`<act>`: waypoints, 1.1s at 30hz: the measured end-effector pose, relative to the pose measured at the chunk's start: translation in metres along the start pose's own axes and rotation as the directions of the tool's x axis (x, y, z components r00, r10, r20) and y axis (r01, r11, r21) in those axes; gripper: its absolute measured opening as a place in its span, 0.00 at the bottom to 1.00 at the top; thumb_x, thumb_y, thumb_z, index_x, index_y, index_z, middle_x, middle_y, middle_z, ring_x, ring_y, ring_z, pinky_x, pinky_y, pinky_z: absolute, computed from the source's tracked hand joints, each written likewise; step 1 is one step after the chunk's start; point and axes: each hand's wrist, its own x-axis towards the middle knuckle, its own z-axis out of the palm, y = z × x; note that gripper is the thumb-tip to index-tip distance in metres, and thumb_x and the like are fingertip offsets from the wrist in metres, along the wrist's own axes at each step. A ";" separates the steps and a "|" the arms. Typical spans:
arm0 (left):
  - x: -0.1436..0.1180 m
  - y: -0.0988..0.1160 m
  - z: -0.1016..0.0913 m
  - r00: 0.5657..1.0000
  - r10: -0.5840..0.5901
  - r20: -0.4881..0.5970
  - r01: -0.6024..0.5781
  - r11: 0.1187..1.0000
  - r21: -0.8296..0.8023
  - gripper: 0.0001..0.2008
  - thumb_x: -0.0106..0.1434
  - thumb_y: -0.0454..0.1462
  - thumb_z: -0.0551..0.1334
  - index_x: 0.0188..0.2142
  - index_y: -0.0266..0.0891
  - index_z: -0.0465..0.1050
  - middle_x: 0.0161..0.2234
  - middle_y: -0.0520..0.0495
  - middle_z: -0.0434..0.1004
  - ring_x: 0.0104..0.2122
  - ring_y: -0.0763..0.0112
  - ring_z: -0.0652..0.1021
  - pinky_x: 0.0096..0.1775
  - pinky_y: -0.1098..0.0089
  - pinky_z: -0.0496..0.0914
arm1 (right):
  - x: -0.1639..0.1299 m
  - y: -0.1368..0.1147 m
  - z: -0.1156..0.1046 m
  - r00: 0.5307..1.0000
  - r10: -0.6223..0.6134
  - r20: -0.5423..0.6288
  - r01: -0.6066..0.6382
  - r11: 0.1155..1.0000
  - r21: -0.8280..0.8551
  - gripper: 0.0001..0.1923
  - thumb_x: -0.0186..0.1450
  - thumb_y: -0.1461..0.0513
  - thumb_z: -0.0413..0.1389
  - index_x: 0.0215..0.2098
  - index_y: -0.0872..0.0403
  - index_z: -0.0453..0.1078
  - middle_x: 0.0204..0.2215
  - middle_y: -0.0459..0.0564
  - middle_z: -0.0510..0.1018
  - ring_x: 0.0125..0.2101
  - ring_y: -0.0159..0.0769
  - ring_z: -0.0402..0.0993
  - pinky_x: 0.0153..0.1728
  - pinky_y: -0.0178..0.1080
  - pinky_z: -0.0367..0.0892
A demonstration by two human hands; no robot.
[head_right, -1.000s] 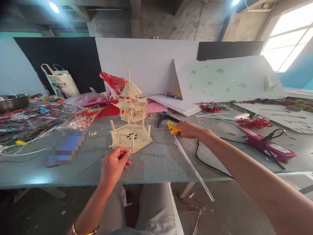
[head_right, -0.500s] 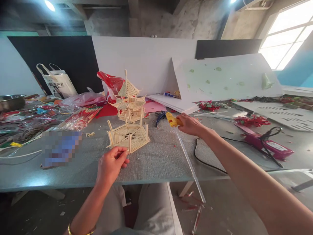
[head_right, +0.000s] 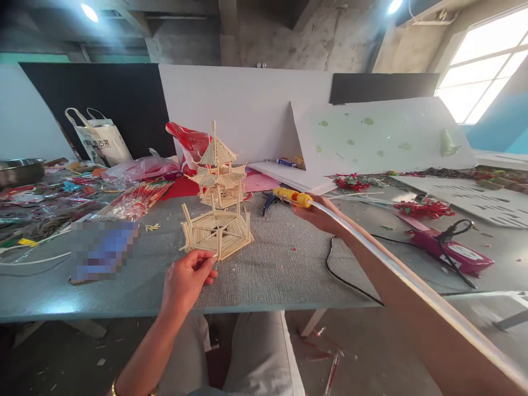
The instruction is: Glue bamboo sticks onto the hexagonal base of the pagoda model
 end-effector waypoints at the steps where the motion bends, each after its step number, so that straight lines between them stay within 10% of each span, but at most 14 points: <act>1: -0.001 0.000 -0.001 1.000 -0.001 -0.009 0.001 1.000 -0.012 0.08 0.55 0.40 0.57 0.31 0.39 0.71 0.23 0.53 0.76 0.20 0.75 0.76 0.23 0.76 0.71 | -0.003 -0.004 -0.002 0.999 0.015 0.030 -0.018 0.995 0.097 0.17 0.60 0.52 0.47 0.35 0.57 0.66 0.21 0.46 0.66 0.22 0.29 0.61 0.23 0.32 0.57; 8: -0.010 0.019 -0.003 0.998 -0.008 -0.067 -0.017 0.929 -0.370 0.11 0.54 0.42 0.61 0.32 0.38 0.70 0.22 0.53 0.74 0.19 0.76 0.74 0.23 0.75 0.69 | -0.034 -0.036 -0.006 0.969 -0.144 0.198 -0.007 0.792 0.611 0.21 0.58 0.48 0.51 0.35 0.57 0.65 0.19 0.43 0.63 0.18 0.25 0.54 0.17 0.31 0.54; 18: -0.022 0.046 -0.010 0.995 -0.063 0.075 0.097 0.600 -0.794 0.09 0.50 0.37 0.66 0.31 0.34 0.72 0.24 0.52 0.72 0.18 0.85 0.65 0.18 0.81 0.59 | -0.050 -0.077 0.001 0.831 -0.503 0.239 0.271 0.741 0.615 0.20 0.59 0.47 0.50 0.35 0.56 0.66 0.32 0.50 0.68 0.30 0.31 0.66 0.29 0.33 0.64; 33: -0.022 0.041 -0.009 0.964 -0.147 0.224 0.265 0.398 -0.878 0.08 0.47 0.34 0.67 0.29 0.34 0.72 0.25 0.50 0.74 0.17 0.86 0.65 0.17 0.83 0.59 | -0.051 -0.080 0.003 0.837 -0.444 0.321 0.230 0.817 0.529 0.19 0.59 0.48 0.51 0.33 0.55 0.64 0.29 0.46 0.65 0.27 0.29 0.61 0.27 0.32 0.59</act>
